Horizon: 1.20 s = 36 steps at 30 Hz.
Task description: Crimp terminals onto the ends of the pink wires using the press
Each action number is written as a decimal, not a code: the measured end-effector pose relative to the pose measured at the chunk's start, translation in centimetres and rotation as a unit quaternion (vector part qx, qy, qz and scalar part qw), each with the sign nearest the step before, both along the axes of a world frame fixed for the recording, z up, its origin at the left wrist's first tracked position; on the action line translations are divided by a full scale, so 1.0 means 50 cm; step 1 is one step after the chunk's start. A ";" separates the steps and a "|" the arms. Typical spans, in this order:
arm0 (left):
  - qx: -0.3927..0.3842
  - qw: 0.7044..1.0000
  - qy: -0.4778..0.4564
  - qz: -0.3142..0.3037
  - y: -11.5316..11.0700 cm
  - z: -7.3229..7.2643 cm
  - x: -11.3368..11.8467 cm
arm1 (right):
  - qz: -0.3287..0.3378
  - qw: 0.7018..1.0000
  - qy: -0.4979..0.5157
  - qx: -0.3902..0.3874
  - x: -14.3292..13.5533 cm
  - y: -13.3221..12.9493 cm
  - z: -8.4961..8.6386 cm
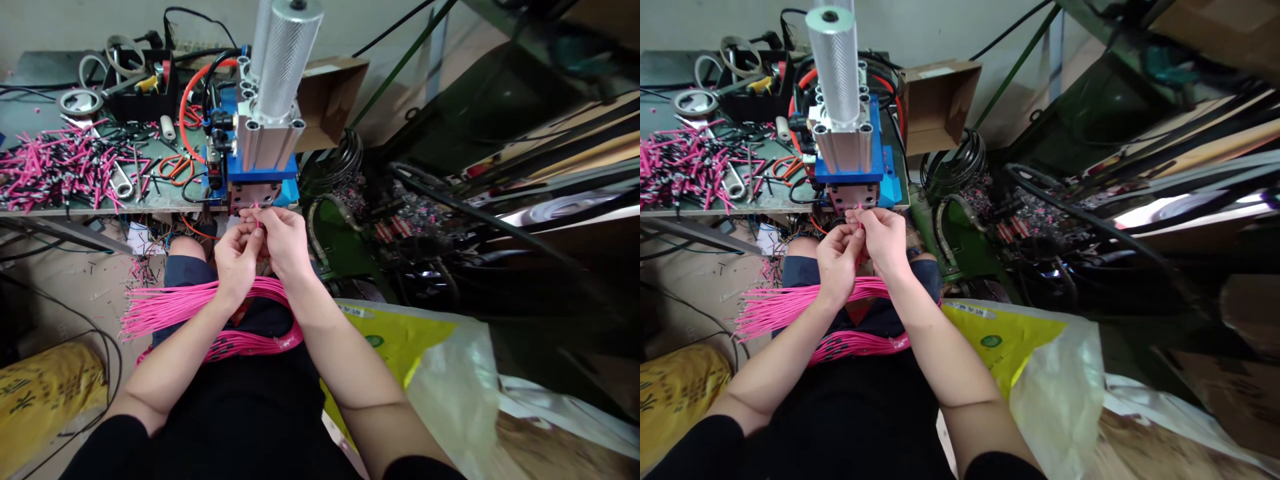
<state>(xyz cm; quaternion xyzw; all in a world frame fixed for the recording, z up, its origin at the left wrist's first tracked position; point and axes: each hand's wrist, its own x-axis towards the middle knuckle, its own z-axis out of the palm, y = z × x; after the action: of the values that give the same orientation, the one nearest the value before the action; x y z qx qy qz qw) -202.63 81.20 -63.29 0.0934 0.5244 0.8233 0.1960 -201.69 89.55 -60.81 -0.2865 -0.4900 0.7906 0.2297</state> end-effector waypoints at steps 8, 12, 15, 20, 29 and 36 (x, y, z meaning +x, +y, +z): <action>-0.002 1.000 0.000 -0.004 -0.009 -0.001 0.008 | 0.040 0.998 0.001 0.045 0.016 0.000 -0.014; -0.039 0.999 0.030 -0.001 -0.046 -0.006 0.027 | 0.066 0.986 0.021 0.152 0.056 -0.013 -0.016; -0.071 0.991 0.083 0.072 -0.080 -0.012 0.031 | 0.083 0.964 0.039 0.250 0.091 -0.030 -0.009; -0.070 0.986 0.132 0.070 -0.116 0.002 0.017 | 0.099 0.938 0.063 0.326 0.121 -0.064 -0.006; -0.055 0.990 0.113 0.062 -0.135 0.013 0.017 | 0.104 0.911 0.078 0.391 0.124 -0.106 -0.018; -0.015 0.997 0.046 0.065 -0.143 0.011 0.017 | 0.107 0.912 0.067 0.391 0.123 -0.123 -0.024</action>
<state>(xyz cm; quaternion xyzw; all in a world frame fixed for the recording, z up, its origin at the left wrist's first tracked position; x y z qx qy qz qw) -201.77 74.05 -62.75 0.0937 0.5504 0.8209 0.1199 -195.56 83.42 -62.04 -0.0662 -0.7709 0.5732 0.2699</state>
